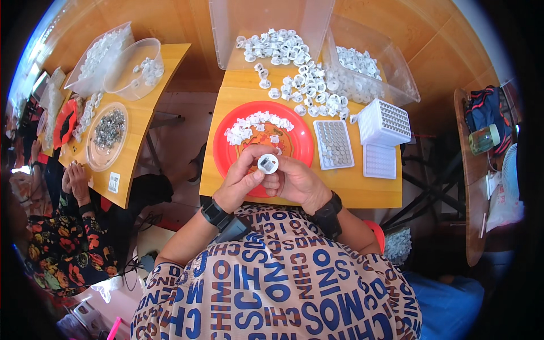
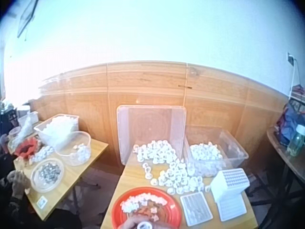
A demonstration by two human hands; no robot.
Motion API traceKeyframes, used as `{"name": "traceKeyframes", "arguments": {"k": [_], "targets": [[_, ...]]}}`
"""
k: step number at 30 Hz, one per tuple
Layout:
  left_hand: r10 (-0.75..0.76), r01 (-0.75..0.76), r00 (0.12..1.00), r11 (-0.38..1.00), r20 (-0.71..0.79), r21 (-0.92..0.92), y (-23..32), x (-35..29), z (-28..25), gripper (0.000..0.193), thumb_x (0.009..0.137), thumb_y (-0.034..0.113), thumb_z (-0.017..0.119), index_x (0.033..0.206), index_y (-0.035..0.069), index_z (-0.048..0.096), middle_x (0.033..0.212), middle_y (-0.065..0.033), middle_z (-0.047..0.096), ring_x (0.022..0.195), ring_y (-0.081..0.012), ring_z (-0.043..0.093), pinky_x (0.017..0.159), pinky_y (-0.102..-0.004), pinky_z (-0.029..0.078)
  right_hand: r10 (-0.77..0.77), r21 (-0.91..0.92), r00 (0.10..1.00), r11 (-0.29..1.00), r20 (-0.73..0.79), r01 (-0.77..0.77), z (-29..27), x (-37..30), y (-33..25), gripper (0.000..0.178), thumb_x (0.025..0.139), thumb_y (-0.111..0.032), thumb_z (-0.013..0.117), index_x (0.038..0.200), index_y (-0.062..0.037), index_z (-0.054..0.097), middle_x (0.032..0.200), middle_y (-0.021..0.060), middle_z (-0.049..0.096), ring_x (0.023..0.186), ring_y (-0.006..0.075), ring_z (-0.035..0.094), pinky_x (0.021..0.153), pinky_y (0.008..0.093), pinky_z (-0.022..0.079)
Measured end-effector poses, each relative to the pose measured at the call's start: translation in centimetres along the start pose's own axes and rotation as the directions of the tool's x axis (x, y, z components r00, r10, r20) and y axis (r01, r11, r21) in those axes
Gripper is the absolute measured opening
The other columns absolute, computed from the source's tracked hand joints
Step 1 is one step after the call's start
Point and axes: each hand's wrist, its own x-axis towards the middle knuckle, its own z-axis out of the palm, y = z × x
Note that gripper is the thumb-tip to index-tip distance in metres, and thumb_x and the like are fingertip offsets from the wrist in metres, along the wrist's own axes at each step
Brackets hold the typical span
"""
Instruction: Assembling small white plastic parts with grey internal components on a table.
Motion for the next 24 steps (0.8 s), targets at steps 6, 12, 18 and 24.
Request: {"name": "traceKeyframes", "arguments": {"k": [6,12,18,24], "targets": [[0.031,-0.031,1.0,0.998,0.004,0.051,-0.4,0.0,0.0,0.046,0.094,0.034,0.055,0.128,0.006,0.045,0.12,-0.0078,0.051,0.112,-0.0163,0.048,0.097,-0.032,0.038,-0.023,-0.005,0.999,1.0,-0.025,0.022,0.2,0.0,0.3,0.027,0.095,-0.037,0.055,0.095,-0.0106,0.06,0.069,-0.0026,0.052,0.062,0.0095,0.052,0.059,0.0263,0.049],[0.099,-0.096,0.994,0.993,-0.038,0.07,-0.6,0.0,0.0,0.04,0.094,0.031,0.055,0.123,0.005,0.045,0.126,-0.0111,0.05,0.114,-0.0184,0.048,0.098,-0.0335,0.038,-0.07,-0.054,0.981,0.997,-0.182,0.061,0.7,0.2,0.5,0.025,0.097,-0.033,0.054,0.094,-0.0098,0.061,0.069,-0.0008,0.058,0.06,0.0103,0.057,0.056,0.0263,0.052],[0.091,-0.08,0.985,0.993,-0.148,0.083,-0.8,-0.2,-0.3,0.042,0.092,0.031,0.058,0.123,0.006,0.044,0.124,-0.0109,0.05,0.112,-0.0186,0.049,0.098,-0.0352,0.039,-0.228,-0.176,0.949,0.966,-0.216,0.192,0.7,-0.2,0.2,0.023,0.097,-0.03,0.053,0.098,-0.0082,0.058,0.075,0.0004,0.059,0.064,0.0094,0.057,0.059,0.024,0.05],[-0.002,0.003,0.99,1.0,-0.138,0.007,-1.2,-0.3,-0.4,0.039,0.092,0.022,0.057,0.123,0.003,0.042,0.116,-0.0068,0.051,0.105,-0.015,0.049,0.096,-0.0333,0.039,-0.352,-0.418,0.894,0.882,-0.276,0.218,1.7,-0.7,-0.1,0.017,0.094,-0.023,0.059,0.096,-0.0063,0.058,0.079,0.0012,0.06,0.066,0.0072,0.056,0.06,0.0215,0.047]]}}
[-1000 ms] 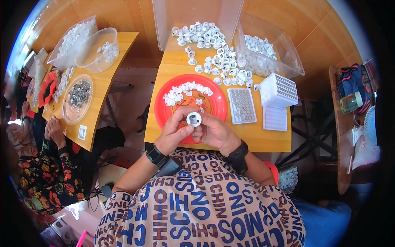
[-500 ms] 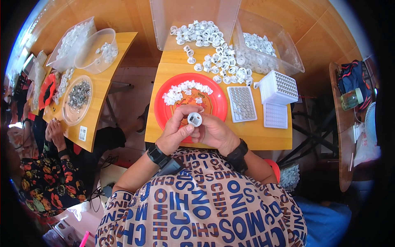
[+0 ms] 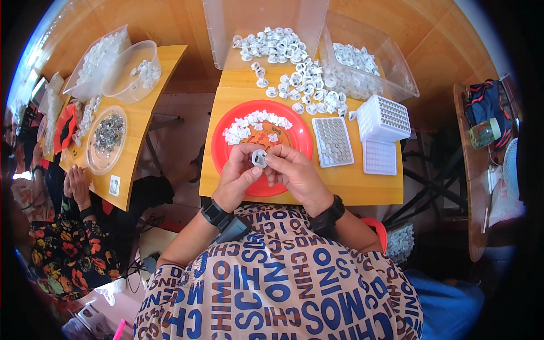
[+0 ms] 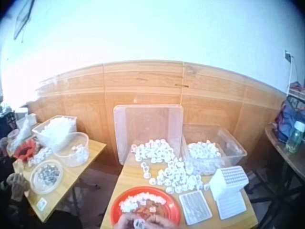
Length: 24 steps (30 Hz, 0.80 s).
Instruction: Assembling small white plastic parts with grey internal components on a table.
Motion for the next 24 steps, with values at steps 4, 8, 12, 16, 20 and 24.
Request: {"name": "traceKeyframes", "arguments": {"k": [4,8,12,16,20,24], "targets": [[-0.038,0.04,0.999,0.995,0.02,-0.093,-0.3,0.1,-0.2,0.035,0.094,0.024,0.054,0.12,0.003,0.046,0.106,-0.0063,0.056,0.096,-0.0139,0.054,0.088,-0.0304,0.044,-0.033,-0.048,0.999,0.998,-0.037,0.031,-0.2,-0.3,-0.2,0.015,0.093,-0.021,0.061,0.093,-0.0053,0.058,0.078,0.0016,0.061,0.064,0.0065,0.056,0.059,0.0203,0.047],[-0.154,0.148,0.988,0.931,0.01,-0.332,-0.8,-0.2,-0.3,0.03,0.094,0.027,0.055,0.112,0.004,0.05,0.097,-0.0084,0.061,0.083,-0.0165,0.06,0.076,-0.029,0.048,-0.052,-0.092,0.998,0.995,-0.021,0.05,-0.1,-0.2,-0.2,0.014,0.092,-0.018,0.061,0.089,-0.0046,0.059,0.074,0.001,0.06,0.062,0.0056,0.055,0.057,0.0191,0.045],[-0.161,0.163,0.986,0.924,0.034,-0.346,-0.9,-0.1,-0.2,0.025,0.094,0.024,0.055,0.108,0.004,0.048,0.094,-0.0092,0.061,0.08,-0.0171,0.061,0.074,-0.0294,0.049,-0.061,-0.188,0.998,0.98,-0.006,0.059,-0.5,0.0,0.2,0.014,0.092,-0.018,0.06,0.088,-0.0038,0.059,0.071,0.0001,0.059,0.062,0.0048,0.053,0.056,0.0184,0.043],[-0.183,0.179,0.983,0.899,0.03,-0.401,-1.3,0.1,-0.5,0.022,0.094,0.022,0.055,0.106,0.005,0.049,0.091,-0.0094,0.061,0.078,-0.0177,0.061,0.071,-0.0295,0.049,-0.122,-0.318,0.992,0.942,-0.026,0.107,-0.8,-0.5,-0.9,0.016,0.091,-0.017,0.061,0.087,-0.0018,0.061,0.071,-0.0019,0.058,0.063,0.007,0.054,0.057,0.0218,0.044],[-0.187,0.141,0.981,0.868,-0.049,-0.476,-1.3,0.1,-0.9,0.021,0.093,0.022,0.057,0.104,0.005,0.05,0.085,-0.0101,0.059,0.073,-0.0196,0.06,0.067,-0.0289,0.049,-0.458,-0.744,0.875,0.638,-0.156,0.201,-5.4,-1.7,-3.3,0.014,0.085,-0.015,0.065,0.087,-0.0005,0.066,0.075,0.0025,0.062,0.066,0.0129,0.059,0.061,0.0271,0.047],[-0.163,0.108,0.985,0.845,-0.059,-0.523,-1.4,0.3,-1.1,0.019,0.093,0.019,0.056,0.104,0.005,0.05,0.084,-0.0103,0.059,0.073,-0.021,0.06,0.068,-0.0291,0.05,-0.545,-0.946,0.818,0.323,-0.184,0.003,-9.6,-3.2,-4.9,0.012,0.079,-0.012,0.068,0.089,-0.004,0.069,0.082,0.0106,0.064,0.07,0.0215,0.063,0.064,0.0307,0.049]]}}
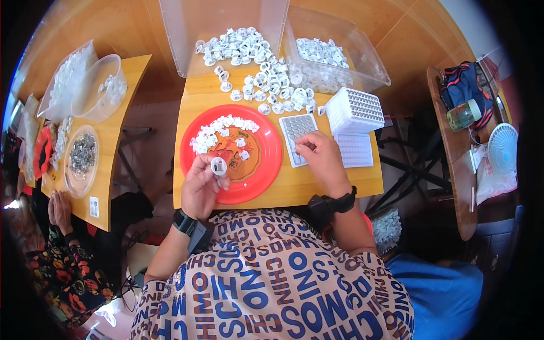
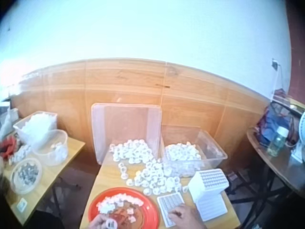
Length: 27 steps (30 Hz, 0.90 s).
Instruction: Assembling small white plastic parts with grey internal components on a table.
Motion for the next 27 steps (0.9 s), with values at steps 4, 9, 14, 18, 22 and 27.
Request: {"name": "traceKeyframes", "arguments": {"k": [4,9,14,18,22,27], "targets": [[-0.034,0.034,0.999,0.998,-0.001,-0.046,-0.1,0.1,0.1,0.018,0.093,0.018,0.056,0.104,0.005,0.05,0.084,-0.011,0.059,0.073,-0.0215,0.06,0.068,-0.0297,0.05,0.015,-0.084,0.997,0.996,0.076,-0.009,0.0,0.0,0.7,0.012,0.079,-0.014,0.068,0.087,-0.0055,0.07,0.082,0.0112,0.064,0.071,0.0254,0.063,0.065,0.0332,0.049],[-0.05,0.057,0.995,0.996,0.088,-0.073,-0.3,0.0,-0.3,0.016,0.094,0.016,0.053,0.105,0.005,0.049,0.089,-0.0113,0.059,0.077,-0.0226,0.061,0.07,-0.031,0.05,-0.01,-0.242,0.998,0.97,0.067,0.026,0.9,0.1,0.4,0.01,0.079,-0.015,0.066,0.084,-0.0074,0.069,0.082,0.0102,0.061,0.076,0.0287,0.062,0.067,0.0392,0.048],[-0.055,0.067,0.994,0.989,0.098,-0.129,-0.1,-0.2,-0.1,0.016,0.093,0.015,0.052,0.105,0.006,0.049,0.089,-0.0117,0.059,0.078,-0.0234,0.062,0.07,-0.0314,0.051,-0.075,-0.32,0.994,0.943,0.076,0.095,0.9,0.2,-0.2,0.008,0.079,-0.015,0.064,0.08,-0.0075,0.067,0.081,0.01,0.06,0.078,0.0303,0.06,0.068,0.0413,0.048],[-0.063,0.086,0.991,0.977,0.12,-0.195,0.1,-0.1,0.3,0.015,0.093,0.015,0.052,0.105,0.006,0.049,0.09,-0.0121,0.06,0.078,-0.0238,0.062,0.07,-0.0318,0.051,-0.125,-0.268,0.992,0.957,-0.027,0.113,1.0,0.4,-0.3,0.006,0.079,-0.011,0.065,0.078,-0.0053,0.065,0.079,0.0093,0.06,0.074,0.0273,0.061,0.066,0.0373,0.049],[-0.062,0.086,0.99,0.978,0.128,-0.189,0.1,-0.2,0.8,0.016,0.093,0.015,0.053,0.106,0.006,0.05,0.09,-0.0121,0.06,0.077,-0.0232,0.062,0.07,-0.0318,0.051,-0.152,0.049,0.986,0.987,-0.066,0.155,0.8,0.0,-4.8,0.006,0.078,-0.005,0.067,0.082,-0.0024,0.065,0.08,0.0088,0.061,0.073,0.0209,0.063,0.064,0.0305,0.05],[-0.061,0.087,0.984,0.985,0.168,-0.15,0.3,-0.2,1.4,0.018,0.093,0.017,0.054,0.107,0.005,0.049,0.093,-0.0128,0.06,0.08,-0.0225,0.063,0.071,-0.0317,0.051,-0.461,0.184,0.885,0.866,-0.069,0.465,3.1,-1.2,-9.7,0.008,0.075,-0.003,0.07,0.081,-0.0044,0.065,0.079,0.0078,0.061,0.073,0.0216,0.062,0.063,0.0313,0.049]]}}
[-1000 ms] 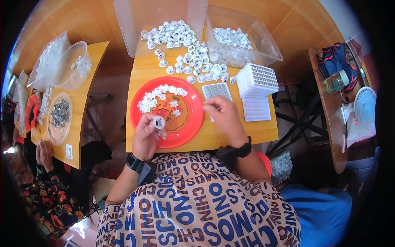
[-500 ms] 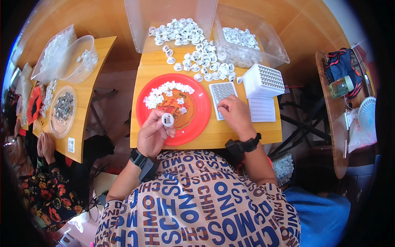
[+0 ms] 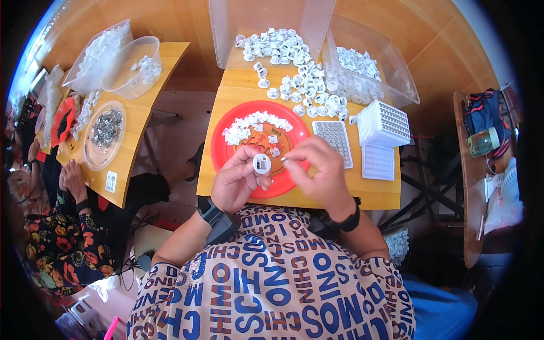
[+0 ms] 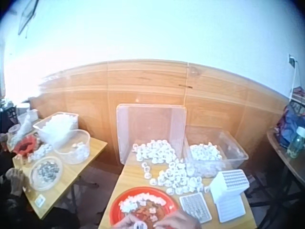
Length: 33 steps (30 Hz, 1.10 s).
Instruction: Assembling small white plastic parts with grey internal components on a table.
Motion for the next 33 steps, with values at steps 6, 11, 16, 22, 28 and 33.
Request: {"name": "traceKeyframes", "arguments": {"k": [6,11,16,22,28,33], "targets": [[0.016,-0.015,1.0,0.996,-0.008,0.089,0.3,-0.4,0.8,0.019,0.093,0.016,0.056,0.107,0.004,0.049,0.093,-0.0117,0.061,0.081,-0.0206,0.063,0.073,-0.0308,0.051,-0.239,-0.157,0.968,0.956,0.071,0.248,1.7,0.3,-1.0,0.013,0.069,-0.001,0.072,0.08,-0.0052,0.065,0.076,0.0078,0.06,0.068,0.0247,0.06,0.058,0.0328,0.048],[0.022,-0.016,0.999,0.99,-0.037,0.143,0.1,-0.5,0.9,0.018,0.093,0.015,0.056,0.106,0.004,0.05,0.091,-0.0094,0.061,0.079,-0.0173,0.062,0.072,-0.0297,0.051,-0.248,-0.249,0.964,0.932,0.094,0.264,2.0,0.0,-1.3,0.013,0.068,-0.001,0.071,0.076,-0.0051,0.063,0.073,0.0068,0.058,0.068,0.0253,0.059,0.057,0.0345,0.048],[-0.008,0.013,1.0,0.975,-0.022,0.222,0.1,-0.6,1.0,0.016,0.093,0.016,0.056,0.103,0.004,0.051,0.088,-0.0077,0.061,0.077,-0.0154,0.061,0.069,-0.0281,0.05,-0.164,-0.159,0.976,0.969,0.145,0.187,1.4,-0.3,-0.9,0.011,0.07,-0.003,0.068,0.071,-0.0066,0.058,0.073,0.0059,0.055,0.067,0.0248,0.057,0.057,0.0346,0.047],[-0.051,0.055,0.998,0.977,-0.024,0.207,-0.5,-0.6,0.5,0.017,0.093,0.018,0.057,0.102,0.005,0.051,0.088,-0.0073,0.061,0.074,-0.015,0.061,0.066,-0.0272,0.049,0.149,0.13,0.937,0.971,0.314,-0.198,1.2,-0.9,0.4,0.007,0.077,0.0,0.069,0.078,-0.0014,0.062,0.078,0.0078,0.062,0.071,0.0176,0.063,0.064,0.0271,0.048],[-0.04,0.045,0.998,0.995,-0.053,0.088,-0.4,-0.5,0.2,0.016,0.093,0.017,0.055,0.103,0.005,0.05,0.086,-0.0096,0.06,0.073,-0.0181,0.061,0.064,-0.0281,0.049,0.173,0.148,0.964,0.967,0.203,-0.205,-0.2,-0.8,1.2,0.006,0.081,-0.004,0.065,0.086,-0.0025,0.067,0.078,0.0095,0.062,0.066,0.0202,0.061,0.059,0.0291,0.047],[0.011,-0.009,0.999,0.999,-0.044,0.036,0.1,-0.7,-0.5,0.015,0.093,0.016,0.054,0.102,0.006,0.049,0.084,-0.0113,0.059,0.072,-0.0226,0.06,0.064,-0.0303,0.048,0.4,-0.058,0.916,0.914,-0.037,-0.402,-5.1,-2.0,4.6,0.009,0.081,-0.008,0.066,0.088,-0.0022,0.068,0.079,0.0111,0.063,0.07,0.0217,0.062,0.063,0.0303,0.047]]}}
